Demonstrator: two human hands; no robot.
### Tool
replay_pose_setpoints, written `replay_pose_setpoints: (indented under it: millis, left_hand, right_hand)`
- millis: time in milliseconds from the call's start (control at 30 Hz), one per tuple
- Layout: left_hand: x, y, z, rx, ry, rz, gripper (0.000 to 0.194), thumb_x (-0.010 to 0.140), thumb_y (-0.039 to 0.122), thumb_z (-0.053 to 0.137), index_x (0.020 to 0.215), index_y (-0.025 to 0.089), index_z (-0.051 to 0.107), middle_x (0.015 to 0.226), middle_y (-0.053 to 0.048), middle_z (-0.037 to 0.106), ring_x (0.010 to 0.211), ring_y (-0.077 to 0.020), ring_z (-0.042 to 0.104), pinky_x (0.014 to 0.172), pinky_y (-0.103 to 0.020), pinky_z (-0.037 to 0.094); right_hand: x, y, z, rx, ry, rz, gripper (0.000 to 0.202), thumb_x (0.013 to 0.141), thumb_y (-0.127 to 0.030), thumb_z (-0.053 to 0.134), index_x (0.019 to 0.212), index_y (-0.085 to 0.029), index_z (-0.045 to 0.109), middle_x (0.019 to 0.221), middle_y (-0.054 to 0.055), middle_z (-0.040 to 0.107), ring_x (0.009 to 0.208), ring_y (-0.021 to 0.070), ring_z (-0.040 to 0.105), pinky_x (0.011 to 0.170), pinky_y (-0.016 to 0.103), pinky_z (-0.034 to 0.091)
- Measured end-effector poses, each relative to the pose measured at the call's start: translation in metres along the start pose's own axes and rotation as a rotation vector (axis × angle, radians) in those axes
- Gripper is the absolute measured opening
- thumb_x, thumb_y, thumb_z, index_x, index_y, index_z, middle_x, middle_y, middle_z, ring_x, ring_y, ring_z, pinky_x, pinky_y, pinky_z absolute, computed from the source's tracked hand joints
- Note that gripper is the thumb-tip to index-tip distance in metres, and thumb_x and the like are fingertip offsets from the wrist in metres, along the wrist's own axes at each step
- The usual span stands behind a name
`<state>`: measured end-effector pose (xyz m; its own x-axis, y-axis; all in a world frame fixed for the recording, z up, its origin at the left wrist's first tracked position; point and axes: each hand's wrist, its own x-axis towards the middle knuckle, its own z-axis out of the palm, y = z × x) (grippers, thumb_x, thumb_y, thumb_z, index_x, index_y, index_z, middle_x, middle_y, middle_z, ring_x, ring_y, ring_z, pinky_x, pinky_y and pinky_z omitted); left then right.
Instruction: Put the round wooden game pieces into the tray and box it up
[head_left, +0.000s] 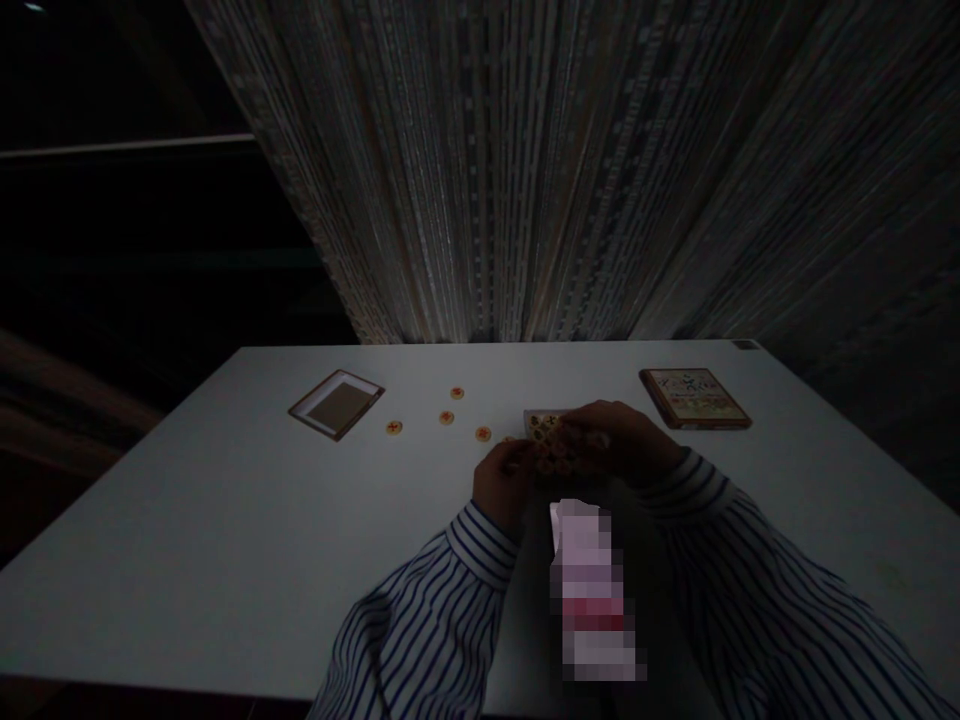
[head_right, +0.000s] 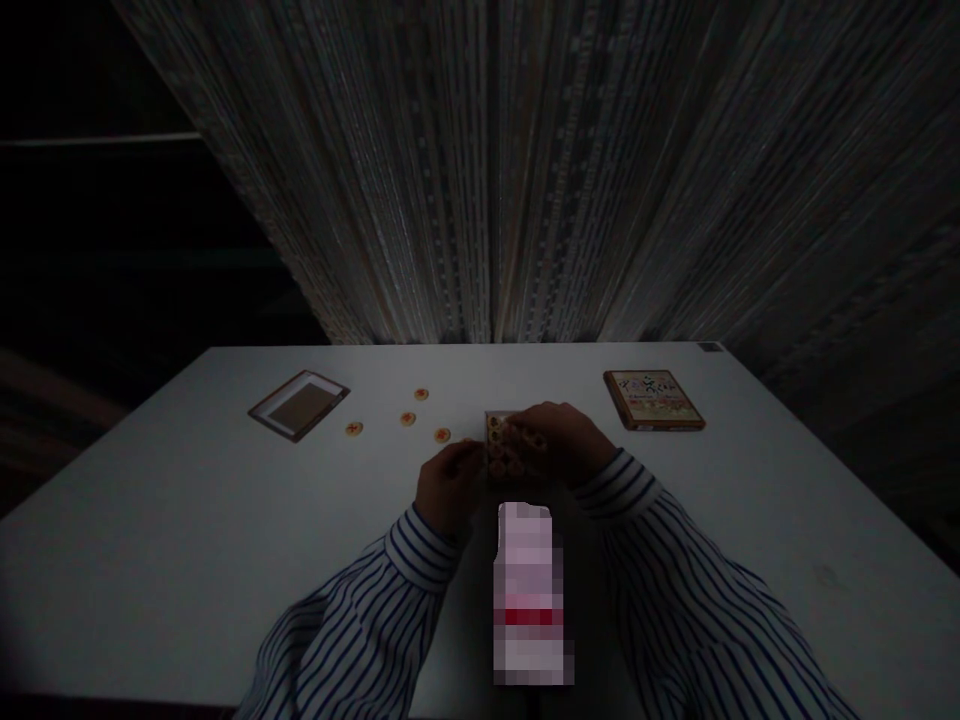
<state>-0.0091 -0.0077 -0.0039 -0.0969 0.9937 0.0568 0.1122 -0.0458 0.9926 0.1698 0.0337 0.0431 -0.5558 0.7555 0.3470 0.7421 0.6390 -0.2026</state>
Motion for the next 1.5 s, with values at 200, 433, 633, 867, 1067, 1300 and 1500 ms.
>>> replay_pose_setpoints:
  millis: [200, 433, 633, 867, 1067, 1300, 1500]
  left_hand:
    - [0.001, -0.007, 0.0, 0.202, 0.012, 0.101, 0.016, 0.074, 0.02, 0.057, 0.085, 0.015, 0.067, 0.08, -0.006, 0.068, 0.068, -0.0129, 0.061, 0.06, -0.023, 0.049]
    - [0.001, -0.007, 0.001, 0.268, 0.017, 0.121, 0.013, 0.076, 0.018, 0.056, 0.084, 0.015, 0.066, 0.079, -0.005, 0.067, 0.064, -0.0106, 0.06, 0.057, -0.02, 0.049]
    - [0.002, -0.008, 0.001, 0.321, 0.017, 0.137, 0.013, 0.075, 0.015, 0.056, 0.085, 0.015, 0.065, 0.08, -0.005, 0.067, 0.065, -0.0102, 0.06, 0.057, -0.02, 0.049]
    - [0.003, -0.013, 0.001, 0.33, 0.011, 0.155, 0.013, 0.076, 0.015, 0.055, 0.084, 0.015, 0.065, 0.079, -0.004, 0.066, 0.064, -0.0099, 0.06, 0.056, -0.019, 0.048]
    - [0.003, -0.012, 0.001, 0.338, 0.021, 0.137, 0.013, 0.075, 0.015, 0.055, 0.084, 0.015, 0.065, 0.079, -0.004, 0.066, 0.066, -0.0105, 0.06, 0.057, -0.02, 0.049]
    - [0.002, -0.008, 0.0, 0.357, 0.013, 0.125, 0.013, 0.074, 0.014, 0.056, 0.084, 0.015, 0.065, 0.078, -0.004, 0.067, 0.064, -0.0105, 0.06, 0.057, -0.02, 0.049]
    - [0.003, -0.011, 0.0, 0.347, 0.018, 0.138, 0.014, 0.075, 0.015, 0.055, 0.084, 0.016, 0.065, 0.08, -0.004, 0.067, 0.065, -0.0108, 0.061, 0.057, -0.02, 0.049]
  right_hand:
    - [0.007, 0.016, -0.001, -0.111, -0.197, 0.093, 0.031, 0.078, -0.032, 0.052, 0.102, -0.017, 0.065, 0.094, 0.01, 0.07, 0.085, 0.0224, 0.064, 0.073, 0.034, 0.048]
    - [0.016, 0.022, 0.007, -0.13, -0.32, 0.098, 0.032, 0.082, -0.035, 0.046, 0.103, -0.02, 0.065, 0.097, 0.008, 0.068, 0.089, 0.0203, 0.062, 0.076, 0.032, 0.045]
    - [0.023, 0.025, 0.013, -0.173, -0.387, 0.098, 0.033, 0.083, -0.039, 0.044, 0.104, -0.024, 0.065, 0.101, 0.008, 0.066, 0.094, 0.0215, 0.059, 0.075, 0.032, 0.043]
    - [0.025, 0.035, 0.024, -0.197, -0.462, 0.121, 0.035, 0.084, -0.042, 0.042, 0.108, -0.027, 0.063, 0.103, 0.009, 0.064, 0.094, 0.0234, 0.058, 0.07, 0.033, 0.041]
    - [0.026, 0.033, 0.025, -0.199, -0.481, 0.124, 0.034, 0.084, -0.041, 0.041, 0.106, -0.026, 0.064, 0.104, 0.009, 0.064, 0.095, 0.0236, 0.057, 0.069, 0.032, 0.04]
    - [0.027, 0.031, 0.027, -0.189, -0.494, 0.112, 0.035, 0.085, -0.041, 0.039, 0.102, -0.025, 0.065, 0.101, 0.009, 0.064, 0.091, 0.0221, 0.058, 0.067, 0.03, 0.04]
    - [0.026, 0.034, 0.027, -0.169, -0.488, 0.116, 0.037, 0.084, -0.044, 0.04, 0.105, -0.026, 0.064, 0.102, 0.01, 0.064, 0.093, 0.0239, 0.058, 0.067, 0.031, 0.04]
